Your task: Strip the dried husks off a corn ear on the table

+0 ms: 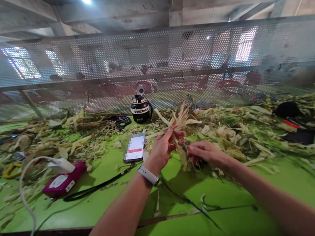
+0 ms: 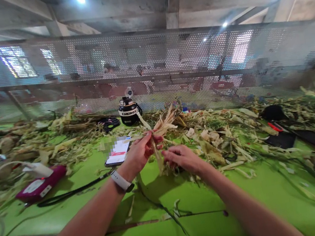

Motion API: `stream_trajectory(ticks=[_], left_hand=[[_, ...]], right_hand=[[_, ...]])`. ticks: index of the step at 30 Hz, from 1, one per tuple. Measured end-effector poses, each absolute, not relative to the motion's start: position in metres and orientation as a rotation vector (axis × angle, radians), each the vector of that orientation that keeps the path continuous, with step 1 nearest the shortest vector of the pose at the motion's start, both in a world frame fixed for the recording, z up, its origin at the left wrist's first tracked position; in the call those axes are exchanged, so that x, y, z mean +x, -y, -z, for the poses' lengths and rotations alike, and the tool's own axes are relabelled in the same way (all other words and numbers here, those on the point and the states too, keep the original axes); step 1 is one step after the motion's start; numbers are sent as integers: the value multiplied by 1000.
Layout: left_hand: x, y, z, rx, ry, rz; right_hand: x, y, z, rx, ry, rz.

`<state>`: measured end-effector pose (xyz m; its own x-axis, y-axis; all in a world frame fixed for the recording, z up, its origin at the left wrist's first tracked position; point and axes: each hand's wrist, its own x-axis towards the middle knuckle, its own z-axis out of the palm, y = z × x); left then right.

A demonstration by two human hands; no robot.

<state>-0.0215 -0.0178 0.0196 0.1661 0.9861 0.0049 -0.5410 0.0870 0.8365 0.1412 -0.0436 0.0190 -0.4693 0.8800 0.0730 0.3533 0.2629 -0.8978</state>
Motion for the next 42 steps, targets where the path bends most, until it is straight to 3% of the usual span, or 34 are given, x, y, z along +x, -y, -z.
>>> stream_trajectory(ticks=[6, 12, 22, 28, 37, 42], left_hand=[[-11, 26, -9, 1082, -666, -1065], [-10, 24, -9, 1281, -769, -1167], [-20, 20, -7, 1379, -712, -913], [-15, 23, -3, 1481, -693, -853], [-14, 36, -8, 1530, -515, -634], [-13, 37, -6, 1509, -613, -603]], right_hand=[[141, 40, -19, -1189, 1707, -870], [138, 42, -18, -1190, 1736, -650], [154, 29, -23, -952, 1392, -1184], [142, 27, -11, -931, 1321, -1017], [143, 37, -19, -957, 1539, -1359], [133, 45, -20, -945, 1331, -1401]])
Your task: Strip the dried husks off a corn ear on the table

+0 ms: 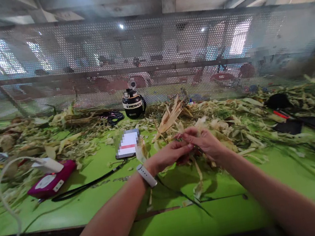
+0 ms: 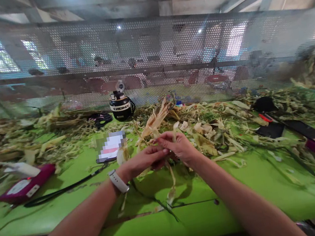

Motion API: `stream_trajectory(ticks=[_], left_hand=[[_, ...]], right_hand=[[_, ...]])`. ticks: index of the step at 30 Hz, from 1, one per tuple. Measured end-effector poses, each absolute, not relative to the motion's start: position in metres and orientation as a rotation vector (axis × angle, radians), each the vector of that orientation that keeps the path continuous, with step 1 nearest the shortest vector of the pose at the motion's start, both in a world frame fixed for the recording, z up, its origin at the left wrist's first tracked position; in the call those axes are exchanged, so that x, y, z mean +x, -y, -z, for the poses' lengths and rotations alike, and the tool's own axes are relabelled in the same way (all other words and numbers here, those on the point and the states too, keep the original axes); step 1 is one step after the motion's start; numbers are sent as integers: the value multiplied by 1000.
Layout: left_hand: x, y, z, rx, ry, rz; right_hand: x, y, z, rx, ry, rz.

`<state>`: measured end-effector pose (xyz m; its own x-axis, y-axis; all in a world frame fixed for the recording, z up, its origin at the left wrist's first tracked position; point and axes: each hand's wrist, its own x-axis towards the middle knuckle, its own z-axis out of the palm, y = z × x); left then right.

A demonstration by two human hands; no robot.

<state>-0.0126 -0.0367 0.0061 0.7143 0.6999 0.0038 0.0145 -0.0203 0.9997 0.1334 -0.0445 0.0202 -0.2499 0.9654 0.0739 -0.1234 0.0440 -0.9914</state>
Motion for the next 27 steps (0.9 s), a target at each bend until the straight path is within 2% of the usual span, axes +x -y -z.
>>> stream_trajectory(ticks=[12, 16, 20, 23, 27], left_hand=[[-14, 42, -7, 1553, -566, -405], [-13, 39, -2, 1449, -588, -526], [-12, 33, -2, 1309, -661, -738], [-11, 30, -1, 1305, -641, -752], [-12, 31, -1, 1312, -607, -743]], right_hand=[[122, 45, -21, -1005, 1196, -1245], [135, 38, -26, -1005, 1295, -1309], [154, 30, -32, -1072, 1457, -1203], [158, 29, -33, -1111, 1584, -1124], [151, 33, -30, -1061, 1525, -1231]])
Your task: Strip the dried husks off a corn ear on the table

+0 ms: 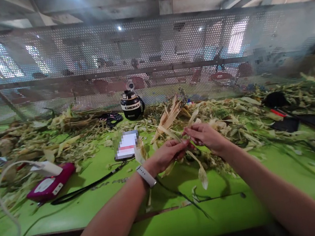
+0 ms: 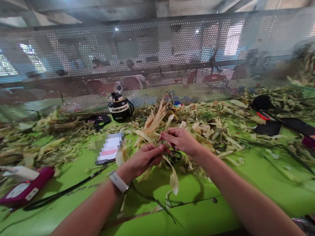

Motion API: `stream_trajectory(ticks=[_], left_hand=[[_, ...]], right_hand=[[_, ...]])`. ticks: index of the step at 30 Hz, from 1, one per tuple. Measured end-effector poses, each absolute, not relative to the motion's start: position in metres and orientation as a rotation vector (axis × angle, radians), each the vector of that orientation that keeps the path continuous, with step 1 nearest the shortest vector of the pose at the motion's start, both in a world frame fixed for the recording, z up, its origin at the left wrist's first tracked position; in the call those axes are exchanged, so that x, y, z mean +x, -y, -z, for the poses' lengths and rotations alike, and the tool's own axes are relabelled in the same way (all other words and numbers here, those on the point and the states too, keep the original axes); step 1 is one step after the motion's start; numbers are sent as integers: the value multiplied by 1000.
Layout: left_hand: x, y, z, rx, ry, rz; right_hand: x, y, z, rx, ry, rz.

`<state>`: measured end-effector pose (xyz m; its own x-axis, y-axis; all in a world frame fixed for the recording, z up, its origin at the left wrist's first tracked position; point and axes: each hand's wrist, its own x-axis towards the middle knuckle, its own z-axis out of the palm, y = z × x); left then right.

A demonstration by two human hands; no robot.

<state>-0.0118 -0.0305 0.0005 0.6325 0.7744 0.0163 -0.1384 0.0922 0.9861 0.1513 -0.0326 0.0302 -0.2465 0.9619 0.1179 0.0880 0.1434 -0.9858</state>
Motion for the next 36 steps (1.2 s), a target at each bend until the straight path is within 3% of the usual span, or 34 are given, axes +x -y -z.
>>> stream_trajectory(ticks=[6, 12, 17, 27, 36], left_hand=[[-15, 36, -9, 1379, -648, -694], [-10, 30, -4, 1149, -643, -854], [-11, 22, -4, 839, -549, -975], [-8, 29, -3, 996, -567, -1018], [-13, 16, 1, 830, -536, -1056]], right_hand=[[142, 31, -24, -1032, 1304, -1170], [153, 26, -27, -1149, 1233, -1179], [161, 31, -30, -1177, 1461, -1048], [150, 35, -27, -1161, 1743, -791], [146, 35, -23, -1149, 1486, -1158]])
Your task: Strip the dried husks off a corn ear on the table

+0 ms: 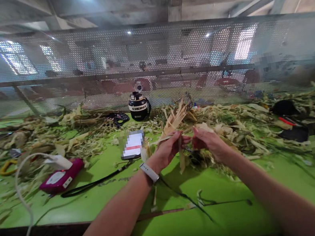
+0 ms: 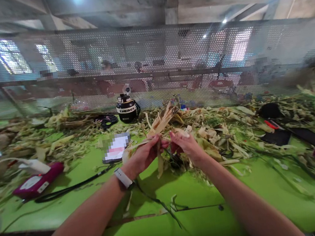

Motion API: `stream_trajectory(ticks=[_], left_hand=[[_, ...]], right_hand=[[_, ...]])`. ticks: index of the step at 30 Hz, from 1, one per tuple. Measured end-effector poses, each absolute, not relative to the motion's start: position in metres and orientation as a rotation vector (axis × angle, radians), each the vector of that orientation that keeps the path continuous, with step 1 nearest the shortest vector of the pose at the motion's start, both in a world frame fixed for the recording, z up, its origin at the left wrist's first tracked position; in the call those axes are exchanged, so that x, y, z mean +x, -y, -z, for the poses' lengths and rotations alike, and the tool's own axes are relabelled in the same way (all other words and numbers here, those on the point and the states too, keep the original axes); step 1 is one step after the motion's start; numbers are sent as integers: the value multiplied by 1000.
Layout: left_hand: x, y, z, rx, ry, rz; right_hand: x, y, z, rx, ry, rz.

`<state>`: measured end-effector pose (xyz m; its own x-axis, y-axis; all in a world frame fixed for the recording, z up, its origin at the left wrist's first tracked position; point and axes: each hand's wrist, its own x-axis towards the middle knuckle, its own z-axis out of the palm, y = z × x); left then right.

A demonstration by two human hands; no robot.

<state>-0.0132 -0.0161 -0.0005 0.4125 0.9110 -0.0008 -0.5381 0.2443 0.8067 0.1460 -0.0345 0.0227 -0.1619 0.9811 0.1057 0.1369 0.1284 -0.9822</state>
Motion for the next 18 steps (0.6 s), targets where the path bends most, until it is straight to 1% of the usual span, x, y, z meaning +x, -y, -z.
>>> stream_trajectory(ticks=[5, 10, 15, 18], left_hand=[[-9, 18, 2, 858, -502, -1177], [-6, 21, 4, 1010, -530, -1188], [-18, 27, -10, 1164, -690, -1240], [-23, 31, -19, 1136, -729, -1236]], right_hand=[[137, 32, -12, -1097, 1754, -1206], [131, 33, -5, -1022, 1855, -1174], [138, 36, -11, -996, 1975, -1180], [141, 37, -14, -990, 2003, -1213]])
